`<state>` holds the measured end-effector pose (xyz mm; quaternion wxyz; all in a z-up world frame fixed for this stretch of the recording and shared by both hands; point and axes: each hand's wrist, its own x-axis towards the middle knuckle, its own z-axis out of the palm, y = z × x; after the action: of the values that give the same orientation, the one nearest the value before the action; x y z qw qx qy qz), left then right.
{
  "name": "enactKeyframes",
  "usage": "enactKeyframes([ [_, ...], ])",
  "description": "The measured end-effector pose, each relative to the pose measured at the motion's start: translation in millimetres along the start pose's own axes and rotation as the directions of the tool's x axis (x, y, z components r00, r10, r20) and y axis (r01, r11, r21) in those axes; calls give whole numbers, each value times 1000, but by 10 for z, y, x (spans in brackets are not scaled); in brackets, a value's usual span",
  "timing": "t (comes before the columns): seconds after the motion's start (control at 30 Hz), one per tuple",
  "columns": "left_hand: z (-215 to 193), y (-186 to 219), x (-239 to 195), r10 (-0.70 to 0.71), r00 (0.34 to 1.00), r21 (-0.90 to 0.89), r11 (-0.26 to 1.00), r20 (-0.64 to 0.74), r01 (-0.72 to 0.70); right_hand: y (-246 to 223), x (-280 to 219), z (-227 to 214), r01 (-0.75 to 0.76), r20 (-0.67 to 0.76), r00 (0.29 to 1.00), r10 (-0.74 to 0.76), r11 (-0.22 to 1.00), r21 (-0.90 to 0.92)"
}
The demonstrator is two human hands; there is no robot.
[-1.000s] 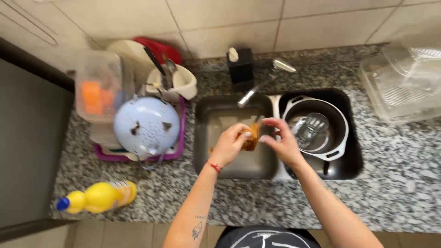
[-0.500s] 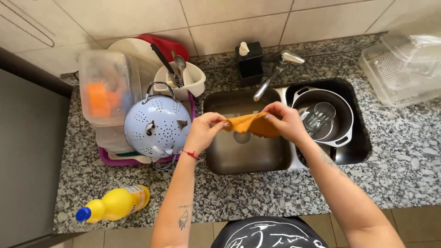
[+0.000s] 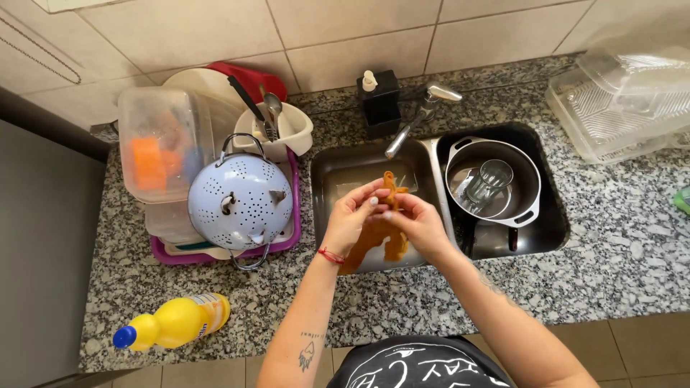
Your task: The person cleans a kitchen counter and appliances. They wipe the granite countertop with a yellow cloth, place a pot in the sink, wash the cloth with soap, and then wipe down a white electric kettle.
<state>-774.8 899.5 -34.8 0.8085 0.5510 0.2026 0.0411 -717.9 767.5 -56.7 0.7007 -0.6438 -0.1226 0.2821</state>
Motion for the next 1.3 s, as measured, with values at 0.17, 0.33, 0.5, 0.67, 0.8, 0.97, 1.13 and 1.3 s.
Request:
enactKeyframes([
  [0.17,17,-145,-152,256,955,499,853,-150,-150,45,4,-100,-242,-127,930,346,832,499],
  [0.33,58,-230,-289,235,968,759,645,-92,-84,359,53,-183,-305,-71,912,405,782,544],
  [0.5,-298,-171,-310,330,943,874,450,28,-184,112,3,-543,-39,-135,989,63,984,176],
  [0.67,-543,421,-373,379,905,867,498,-194,-23,-13,251,-1272,-82,-283,910,-302,539,-838],
  [0.8,-668,344,73,361,887,845,532,-287,57,-1,600,-1242,-123,-296,920,-257,529,-840],
  [0.97,-565,438,269,623,760,785,560,-187,-266,-229,590,-892,207,-238,912,-334,876,-436],
  [1.13,-573,127,-27,645,755,779,534,-123,-329,-254,175,-892,329,-23,888,-458,671,-665],
  [1.3,-1028,-969,-77,474,875,909,402,-102,-112,315,-41,-1068,254,207,966,-152,445,-859],
])
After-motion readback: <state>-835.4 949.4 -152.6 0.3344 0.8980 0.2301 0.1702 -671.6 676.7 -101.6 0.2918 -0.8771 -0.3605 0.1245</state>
